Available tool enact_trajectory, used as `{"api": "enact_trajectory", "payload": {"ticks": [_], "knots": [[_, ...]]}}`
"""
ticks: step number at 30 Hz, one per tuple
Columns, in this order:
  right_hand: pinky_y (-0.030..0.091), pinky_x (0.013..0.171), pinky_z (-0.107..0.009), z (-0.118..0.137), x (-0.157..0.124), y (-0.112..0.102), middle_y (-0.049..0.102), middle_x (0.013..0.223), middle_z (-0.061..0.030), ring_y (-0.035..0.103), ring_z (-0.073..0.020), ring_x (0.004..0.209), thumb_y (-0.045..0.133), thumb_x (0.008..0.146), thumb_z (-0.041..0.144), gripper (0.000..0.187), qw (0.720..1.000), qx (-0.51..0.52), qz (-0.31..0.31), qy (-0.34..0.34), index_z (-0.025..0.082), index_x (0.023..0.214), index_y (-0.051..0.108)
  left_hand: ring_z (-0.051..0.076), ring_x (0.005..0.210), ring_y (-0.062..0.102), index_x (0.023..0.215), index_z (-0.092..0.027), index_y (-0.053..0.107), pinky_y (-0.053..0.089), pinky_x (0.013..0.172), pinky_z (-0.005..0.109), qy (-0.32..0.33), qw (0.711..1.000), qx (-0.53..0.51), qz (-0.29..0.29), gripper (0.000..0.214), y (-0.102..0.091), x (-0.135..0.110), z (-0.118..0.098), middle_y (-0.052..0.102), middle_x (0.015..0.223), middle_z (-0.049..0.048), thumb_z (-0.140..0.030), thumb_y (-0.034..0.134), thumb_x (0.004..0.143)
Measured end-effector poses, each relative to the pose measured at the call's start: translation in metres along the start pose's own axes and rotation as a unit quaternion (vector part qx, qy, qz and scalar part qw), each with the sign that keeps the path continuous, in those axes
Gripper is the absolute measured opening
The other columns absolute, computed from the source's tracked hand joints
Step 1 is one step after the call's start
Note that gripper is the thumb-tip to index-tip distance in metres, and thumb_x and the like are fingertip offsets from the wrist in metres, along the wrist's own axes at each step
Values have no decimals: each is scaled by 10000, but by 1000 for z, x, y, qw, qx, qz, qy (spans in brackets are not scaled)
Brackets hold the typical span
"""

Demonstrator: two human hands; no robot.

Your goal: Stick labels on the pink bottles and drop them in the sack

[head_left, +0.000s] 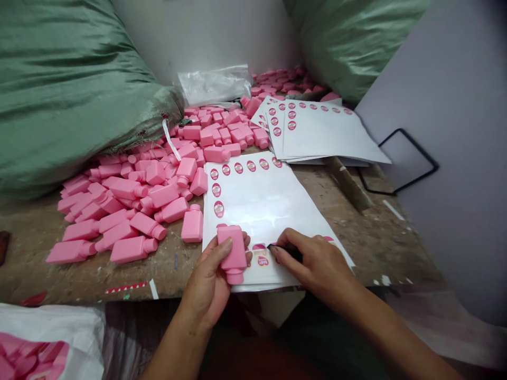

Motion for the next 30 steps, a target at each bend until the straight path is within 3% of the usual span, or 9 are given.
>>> {"api": "enact_trajectory", "payload": {"ticks": [6,10,14,17,20,24,30], "knots": [[300,575,-286,12,1,0,660,639,11,542,-167,538,537,861,342,181,996,-69,-42,-33,224,728,572,245,1019,656,1002,-86,695,506,960,366,7,1000,-5,9,248,1,1,0,720,974,127,-224,679,796],[291,576,-289,15,3,2,633,619,0,505,-162,540,560,826,348,194,996,-58,-58,-17,218,682,556,242,1010,659,1030,-85,676,509,948,366,9,1000,-7,-3,272,1,0,0,718,982,134,-230,680,799],[319,541,-279,6,5,-1,587,585,6,473,-153,547,565,771,423,251,990,125,-10,64,219,629,530,235,973,668,1035,-87,658,513,931,375,16,1000,-4,-11,274,0,-1,-1,714,979,134,-233,675,803],[315,488,-254,5,5,-7,506,539,36,425,-123,508,591,726,479,305,943,316,21,103,221,602,488,233,967,667,1031,-99,640,511,920,379,23,1000,4,-14,273,0,0,-2,706,983,126,-228,683,794],[300,462,-243,7,3,-19,432,498,59,375,-105,474,612,703,482,314,909,399,1,124,221,592,476,223,992,655,1065,-147,609,497,926,371,41,999,22,-2,303,4,-2,-3,690,1017,87,-221,698,785],[318,445,-238,23,-1,-29,463,531,41,405,-109,485,626,706,466,296,920,381,-9,95,216,594,512,194,1045,623,1130,-205,590,462,955,331,59,998,19,30,352,14,-11,-2,668,1094,55,-315,688,811],[358,449,-239,41,-5,-28,489,531,33,441,-118,495,604,768,430,276,938,343,-8,40,219,607,527,228,1109,586,1091,-169,627,442,985,366,39,998,-41,33,337,23,-22,4,667,1098,86,-408,618,853]]}}
Point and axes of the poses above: each hand's wrist, its own x-axis towards the middle knuckle, its own y-axis out of the palm, z = x × y, the point moved 6 cm from there along x, towards the middle knuckle
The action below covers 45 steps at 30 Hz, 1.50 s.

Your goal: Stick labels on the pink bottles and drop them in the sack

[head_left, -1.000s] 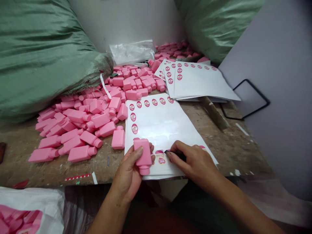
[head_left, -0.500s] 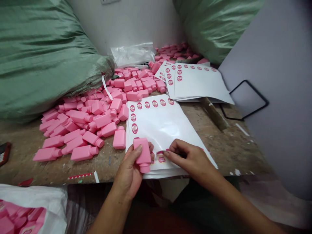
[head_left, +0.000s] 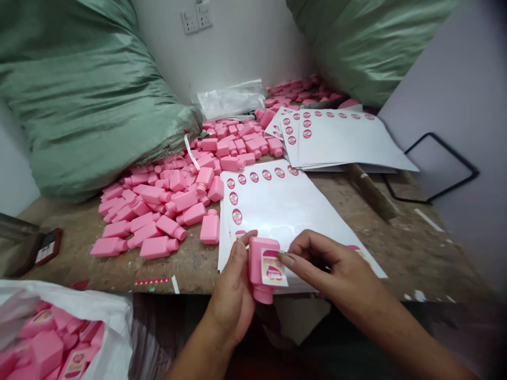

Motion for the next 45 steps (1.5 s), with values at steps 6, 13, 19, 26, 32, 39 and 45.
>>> {"api": "enact_trajectory", "payload": {"ticks": [6,13,19,26,32,39,45], "knots": [[379,474,-241,-7,-1,6,545,571,25,491,-125,532,588,816,416,268,1000,-4,15,-5,220,644,528,228,1097,588,1046,-178,651,434,993,368,15,1000,-20,9,336,2,-1,3,667,1090,78,-448,605,852],[394,485,-246,-7,0,6,552,564,22,508,-132,530,593,810,411,266,1000,-7,-1,-6,221,635,532,219,1097,581,1072,-183,650,424,1008,362,26,999,-27,10,324,0,1,5,651,1107,73,-420,606,857],[398,506,-248,-9,1,6,559,578,24,513,-135,550,593,819,413,259,1000,-26,-4,-4,221,652,544,195,1042,596,1076,-184,647,427,995,357,24,999,-33,12,296,0,0,8,655,1078,69,-400,547,899],[389,472,-246,-6,3,5,538,541,23,487,-131,509,608,762,436,273,999,29,0,14,222,610,533,181,1017,597,1051,-209,648,438,956,323,36,999,8,18,262,1,0,6,656,1031,42,-391,605,869],[372,463,-242,-8,4,6,514,531,33,467,-123,500,624,752,448,285,999,31,5,16,222,605,534,186,1023,595,1044,-210,649,437,964,338,32,999,1,7,265,-1,1,7,653,1026,40,-392,626,853],[369,482,-244,-14,4,5,523,553,31,482,-128,528,604,786,439,278,1000,4,4,12,219,632,530,195,1101,561,1060,-193,653,407,1020,342,23,1000,-20,-4,282,-2,3,9,628,1104,56,-399,583,880],[371,488,-248,-14,4,6,532,561,29,490,-132,535,594,791,423,265,1000,-9,2,9,220,634,526,180,1059,572,1057,-189,644,418,997,330,26,1000,-15,7,263,-2,2,8,626,1062,51,-381,539,910]]}}
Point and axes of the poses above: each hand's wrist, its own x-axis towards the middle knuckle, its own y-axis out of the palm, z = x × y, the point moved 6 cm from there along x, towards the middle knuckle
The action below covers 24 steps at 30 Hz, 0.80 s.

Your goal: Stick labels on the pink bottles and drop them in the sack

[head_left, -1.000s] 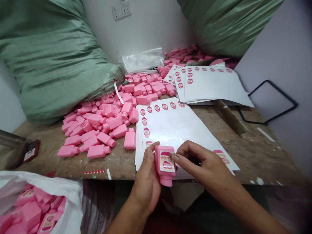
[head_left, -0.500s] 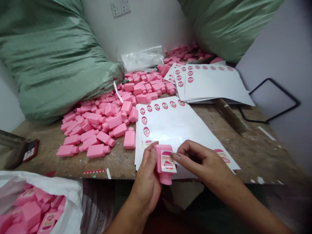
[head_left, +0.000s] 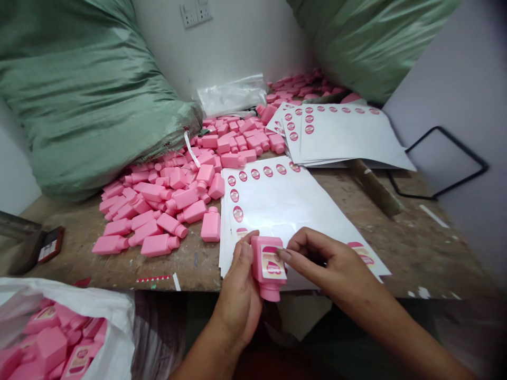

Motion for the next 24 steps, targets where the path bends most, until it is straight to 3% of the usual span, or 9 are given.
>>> {"api": "enact_trajectory", "payload": {"ticks": [6,9,13,16,20,24], "knots": [[371,485,-253,5,-2,1,537,555,27,488,-134,525,579,792,426,270,1000,-26,-11,-10,223,625,518,185,1049,598,1126,-212,578,426,978,348,-4,999,31,27,297,2,-4,-1,647,1058,47,-379,595,882],[368,502,-269,4,-5,1,553,565,20,494,-145,529,558,815,436,269,995,-85,-29,-36,226,648,540,170,1004,617,1190,-225,510,430,962,343,-15,998,52,35,429,4,-7,1,658,1049,39,-274,696,807],[357,557,-315,8,-11,-9,612,609,-12,490,-184,551,519,852,454,264,959,-219,-121,-131,237,732,610,144,945,622,1187,-195,497,447,911,306,-3,997,74,2,477,0,-8,0,652,1055,47,-196,715,762],[357,551,-318,2,-13,-22,602,617,-20,492,-194,558,511,852,488,280,952,-214,-192,-109,236,769,601,204,995,632,1200,-189,476,472,866,340,-11,997,81,-8,520,-3,-8,0,635,1115,84,-209,725,744],[407,557,-280,-5,-10,-11,548,653,26,520,-160,596,617,788,440,213,992,-31,-111,-41,239,818,551,189,981,623,1212,-205,461,462,869,323,-26,994,102,12,591,-1,-10,2,626,1112,75,-160,745,695],[401,526,-255,-8,-4,12,523,633,48,504,-144,590,681,724,418,276,995,102,-14,15,227,898,586,159,956,604,1222,-247,456,432,875,285,-36,991,129,29,680,0,-13,5,616,1107,41,-108,760,630]]}}
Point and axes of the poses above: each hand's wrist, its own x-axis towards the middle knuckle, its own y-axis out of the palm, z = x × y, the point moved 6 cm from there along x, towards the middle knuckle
